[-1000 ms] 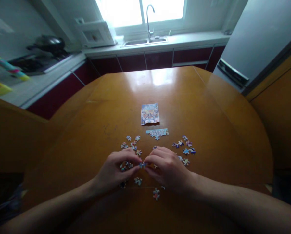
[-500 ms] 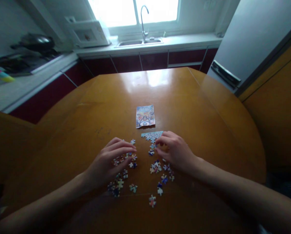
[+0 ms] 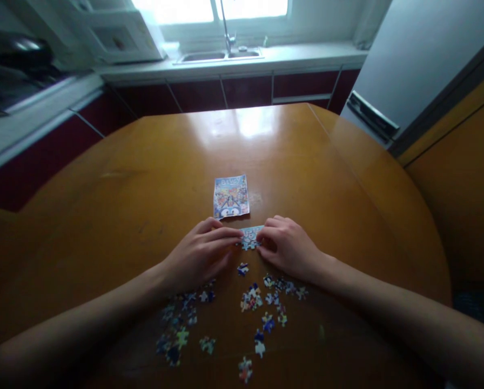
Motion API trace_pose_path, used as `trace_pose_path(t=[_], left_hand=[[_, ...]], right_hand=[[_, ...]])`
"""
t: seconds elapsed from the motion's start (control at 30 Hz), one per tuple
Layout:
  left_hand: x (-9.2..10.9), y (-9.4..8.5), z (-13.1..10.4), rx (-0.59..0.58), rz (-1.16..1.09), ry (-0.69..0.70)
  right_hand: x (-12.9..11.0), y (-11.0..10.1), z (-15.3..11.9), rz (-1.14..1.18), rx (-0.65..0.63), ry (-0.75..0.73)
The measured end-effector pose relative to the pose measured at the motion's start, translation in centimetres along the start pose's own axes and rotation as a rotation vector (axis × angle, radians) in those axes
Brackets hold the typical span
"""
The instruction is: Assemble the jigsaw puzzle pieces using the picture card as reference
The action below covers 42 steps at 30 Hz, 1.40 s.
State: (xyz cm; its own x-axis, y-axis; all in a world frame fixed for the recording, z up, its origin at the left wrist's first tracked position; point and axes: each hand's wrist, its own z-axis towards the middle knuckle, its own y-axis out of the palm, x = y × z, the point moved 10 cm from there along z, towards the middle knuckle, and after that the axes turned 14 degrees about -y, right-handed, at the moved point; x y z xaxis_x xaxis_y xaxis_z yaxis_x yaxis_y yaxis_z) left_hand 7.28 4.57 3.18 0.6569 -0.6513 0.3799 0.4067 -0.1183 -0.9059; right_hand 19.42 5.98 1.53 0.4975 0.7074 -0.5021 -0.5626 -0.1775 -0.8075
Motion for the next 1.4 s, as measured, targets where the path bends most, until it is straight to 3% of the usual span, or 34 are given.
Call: trace_pose_path(t=[0.37, 0.67, 0.87, 1.17, 1.4], left_hand=[[0.9, 1.1, -0.4, -0.058, 0.005, 0.044], [0.7, 0.5, -0.4, -0.031, -0.006, 0.036], [0.1, 0.2, -0.3, 0.038, -0.038, 0.000], [0.4, -1.0, -0.3, 0.170, -0.158, -0.052], [-2.1, -1.5, -0.9, 0.150, -0.152, -0.172]], right_hand=[[0.1, 0.2, -0.1, -0.009, 0.009, 0.003], [0.1, 0.1, -0.1, 0.011, 0.017, 0.003], [-0.4, -0.4, -0.2, 0.046, 0.055, -0.012], [-3.0, -0.6, 0.1, 0.084, 0.167, -0.126], [-1.4, -1.5, -0.1, 0.061, 0.240, -0.033]])
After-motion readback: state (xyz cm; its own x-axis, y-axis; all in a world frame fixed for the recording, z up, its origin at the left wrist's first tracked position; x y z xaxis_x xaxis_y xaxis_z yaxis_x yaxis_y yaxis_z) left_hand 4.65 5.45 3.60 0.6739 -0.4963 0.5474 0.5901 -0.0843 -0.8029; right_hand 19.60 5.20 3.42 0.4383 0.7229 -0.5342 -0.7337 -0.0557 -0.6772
